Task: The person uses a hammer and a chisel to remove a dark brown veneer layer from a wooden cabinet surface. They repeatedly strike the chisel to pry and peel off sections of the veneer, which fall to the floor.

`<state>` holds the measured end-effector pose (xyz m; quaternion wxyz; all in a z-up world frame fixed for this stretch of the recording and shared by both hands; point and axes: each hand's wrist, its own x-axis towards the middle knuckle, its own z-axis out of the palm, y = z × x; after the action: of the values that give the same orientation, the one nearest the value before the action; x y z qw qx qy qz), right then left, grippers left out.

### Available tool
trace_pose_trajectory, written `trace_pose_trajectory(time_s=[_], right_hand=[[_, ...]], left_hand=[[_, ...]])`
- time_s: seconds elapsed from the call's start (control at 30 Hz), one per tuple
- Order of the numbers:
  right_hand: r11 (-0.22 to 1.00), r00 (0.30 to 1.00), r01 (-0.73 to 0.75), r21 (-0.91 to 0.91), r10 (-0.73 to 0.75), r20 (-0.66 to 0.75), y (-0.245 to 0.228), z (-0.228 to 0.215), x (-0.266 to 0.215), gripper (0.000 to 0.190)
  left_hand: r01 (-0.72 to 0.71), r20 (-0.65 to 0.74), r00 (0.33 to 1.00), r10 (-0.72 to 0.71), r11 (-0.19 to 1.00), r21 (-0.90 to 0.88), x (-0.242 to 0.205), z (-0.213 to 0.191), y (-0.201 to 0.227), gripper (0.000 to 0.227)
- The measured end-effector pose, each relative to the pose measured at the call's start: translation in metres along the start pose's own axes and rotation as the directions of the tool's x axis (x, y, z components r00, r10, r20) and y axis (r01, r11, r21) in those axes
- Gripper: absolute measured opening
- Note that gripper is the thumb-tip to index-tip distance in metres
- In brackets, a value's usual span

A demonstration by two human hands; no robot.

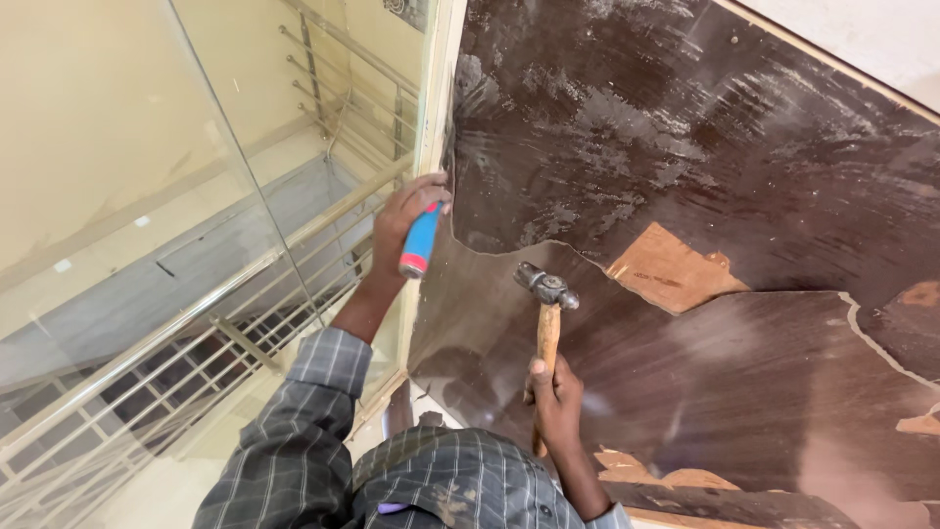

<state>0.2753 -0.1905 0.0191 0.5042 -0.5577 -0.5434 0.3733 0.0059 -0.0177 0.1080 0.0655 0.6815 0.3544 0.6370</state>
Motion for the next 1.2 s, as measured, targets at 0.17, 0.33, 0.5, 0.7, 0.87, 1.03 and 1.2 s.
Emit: trace_pose_trajectory(time_s=[0.17,0.33,0.5,0.7,0.87,1.03,1.2], right_hand=[[0.999,0.998,-0.041,0.019,0.042,-0.044,0.011,-0.009,-0.010,0.042],[0.983,0.994,-0.054,0.174,0.069,-0.081,0.015,-0.013,-0.010,0.040],[0.974,0.995,-0.001,0.228,0.023,-0.096,0.012,-0.017,-0.004,0.041],[0.952,0.988,0.118,0.283,-0.084,-0.128,0.000,-0.022,-0.001,0.046],[0.824,0.912,0.406,0.396,-0.335,-0.237,-0.003,-0.020,0.008,0.048],[0.943,0.980,0.170,0.285,-0.132,-0.146,0.009,0.020,0.041,0.042],[0.971,1.000,0.016,0.239,-0.011,-0.021,0.004,0.023,0.034,0.041]], left_hand=[[-0.116,0.071,0.992,0.104,0.976,0.183,-0.009,0.025,0.009,0.027],[-0.249,0.141,0.966,0.215,0.919,0.305,-0.007,0.050,0.007,0.029],[-0.303,0.240,0.946,0.219,0.861,0.409,0.002,0.063,0.001,0.031],[-0.305,0.304,0.936,0.177,0.840,0.449,0.015,0.072,0.001,0.034],[-0.261,0.281,0.949,0.142,0.853,0.451,0.024,0.075,-0.001,0.036],[-0.266,0.307,0.942,0.135,0.859,0.437,0.022,0.075,-0.006,0.036],[-0.210,0.303,0.949,0.086,0.891,0.403,0.017,0.078,-0.015,0.035]])
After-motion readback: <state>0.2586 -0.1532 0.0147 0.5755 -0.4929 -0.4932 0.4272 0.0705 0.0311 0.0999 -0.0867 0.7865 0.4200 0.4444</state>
